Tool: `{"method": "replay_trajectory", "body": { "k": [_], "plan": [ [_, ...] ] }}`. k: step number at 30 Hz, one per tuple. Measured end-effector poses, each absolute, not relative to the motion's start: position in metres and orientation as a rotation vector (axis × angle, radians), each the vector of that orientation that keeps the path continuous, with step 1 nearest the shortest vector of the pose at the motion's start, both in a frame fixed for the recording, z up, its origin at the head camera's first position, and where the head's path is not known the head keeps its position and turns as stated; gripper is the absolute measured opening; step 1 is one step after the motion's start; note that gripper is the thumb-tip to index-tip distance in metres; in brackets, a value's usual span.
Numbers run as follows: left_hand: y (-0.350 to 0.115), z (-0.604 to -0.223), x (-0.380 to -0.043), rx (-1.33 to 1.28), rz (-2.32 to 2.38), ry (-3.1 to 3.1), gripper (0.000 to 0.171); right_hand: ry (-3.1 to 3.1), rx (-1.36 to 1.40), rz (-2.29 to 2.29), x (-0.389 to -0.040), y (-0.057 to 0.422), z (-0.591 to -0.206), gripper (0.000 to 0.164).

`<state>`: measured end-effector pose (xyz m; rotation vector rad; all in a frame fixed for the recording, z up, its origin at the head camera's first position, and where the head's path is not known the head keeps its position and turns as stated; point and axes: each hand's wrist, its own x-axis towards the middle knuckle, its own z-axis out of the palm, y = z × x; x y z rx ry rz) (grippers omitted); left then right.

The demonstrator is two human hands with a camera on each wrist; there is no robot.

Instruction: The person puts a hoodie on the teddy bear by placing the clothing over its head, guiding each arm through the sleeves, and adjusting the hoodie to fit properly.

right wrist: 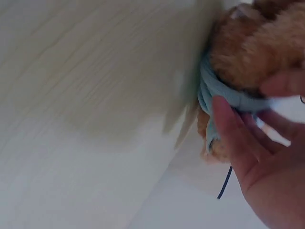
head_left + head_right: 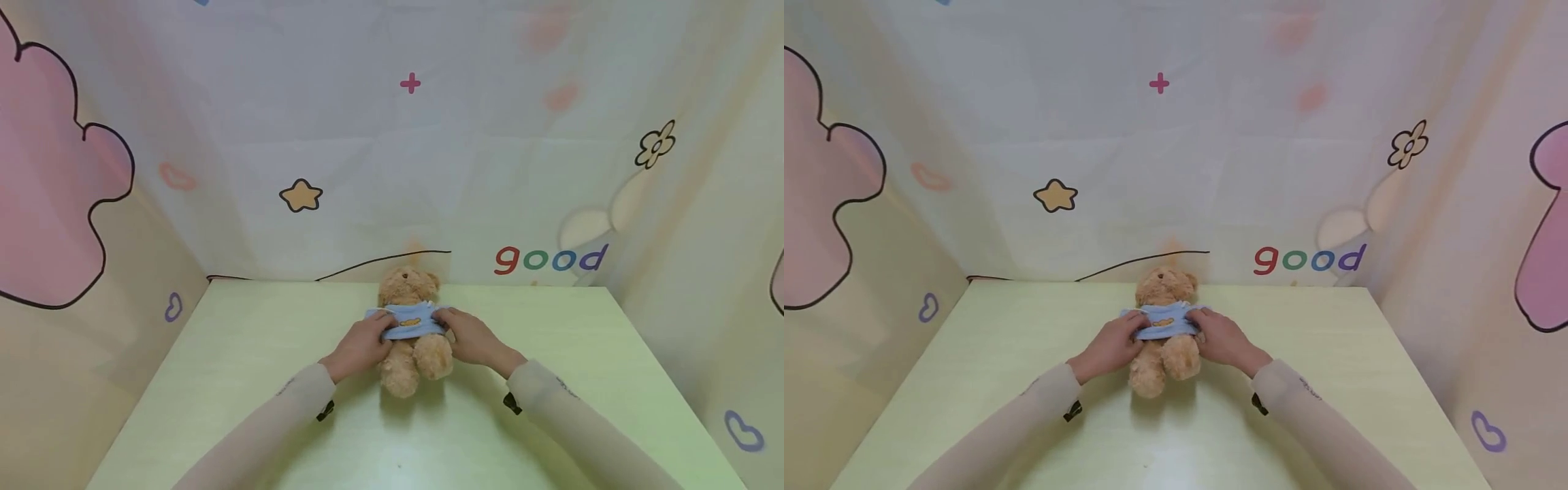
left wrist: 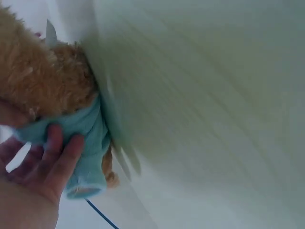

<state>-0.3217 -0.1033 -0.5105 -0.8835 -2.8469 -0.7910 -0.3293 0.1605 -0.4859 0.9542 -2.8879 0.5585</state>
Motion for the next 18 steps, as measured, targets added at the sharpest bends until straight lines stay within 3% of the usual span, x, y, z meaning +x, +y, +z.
{"method": "replay_trajectory", "body": {
  "k": [2,5,9,14,18],
  "plan": [
    [-0.110,-0.510,-0.320,-0.842,-1.022,-2.852,0.027,-2.927,0.980,0.737,-0.327,0.167,-0.484,0.043],
    [-0.120,-0.510,-0.320,-0.711,-1.289,-2.801,0.025,-2.897,0.818,0.982,-0.329,0.174,-0.483,0.031],
    [-0.122,-0.507,-0.320,-0.618,-1.106,-2.732,0.020,-2.822,0.422,1.099,-0.336,0.179,-0.488,0.020],
    [-0.106,-0.486,-0.321,-0.917,-0.786,-2.762,0.033,-2.879,0.228,1.372,-0.345,0.181,-0.492,0.029],
    [-0.097,-0.479,-0.325,-1.135,-0.634,-2.891,0.051,-2.824,0.239,1.630,-0.352,0.180,-0.490,0.033]
  ]
}}
